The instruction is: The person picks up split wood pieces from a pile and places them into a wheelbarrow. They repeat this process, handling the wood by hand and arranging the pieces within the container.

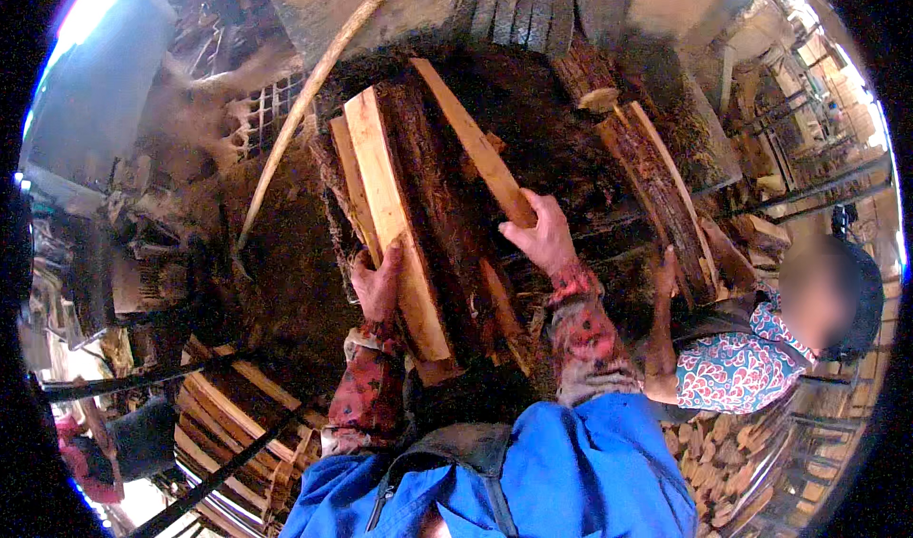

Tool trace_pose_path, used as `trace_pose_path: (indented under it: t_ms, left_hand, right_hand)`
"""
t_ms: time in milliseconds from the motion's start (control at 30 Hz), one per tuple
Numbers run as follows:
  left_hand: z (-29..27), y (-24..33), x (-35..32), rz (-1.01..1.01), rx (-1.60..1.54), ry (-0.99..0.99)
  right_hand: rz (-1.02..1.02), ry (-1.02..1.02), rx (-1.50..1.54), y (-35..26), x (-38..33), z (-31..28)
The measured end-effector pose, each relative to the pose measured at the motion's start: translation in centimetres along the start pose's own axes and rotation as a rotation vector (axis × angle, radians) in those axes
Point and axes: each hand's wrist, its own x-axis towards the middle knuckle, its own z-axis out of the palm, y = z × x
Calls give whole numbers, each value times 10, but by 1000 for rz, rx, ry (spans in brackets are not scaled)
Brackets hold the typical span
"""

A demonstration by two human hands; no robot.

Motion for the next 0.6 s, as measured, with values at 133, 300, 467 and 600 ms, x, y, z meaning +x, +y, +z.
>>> trace_pose_path:
  t_ms: [133, 300, 467, 600]
  left_hand:
    - [-1, 5, -1, -19, -90, -23]
    - [-3, -1, 3, 39, -16, -67]
    - [-5, -15, 7, 77, 34, -36]
    - [-6, -13, 5, 74, 45, -15]
  right_hand:
    - [-17, 74, -1, -61, -41, -11]
    - [-209, 151, -78, -93, -90, 14]
    - [-280, -5, -258, -109, -113, 35]
    - [-224, 25, -84, -89, -87, 5]
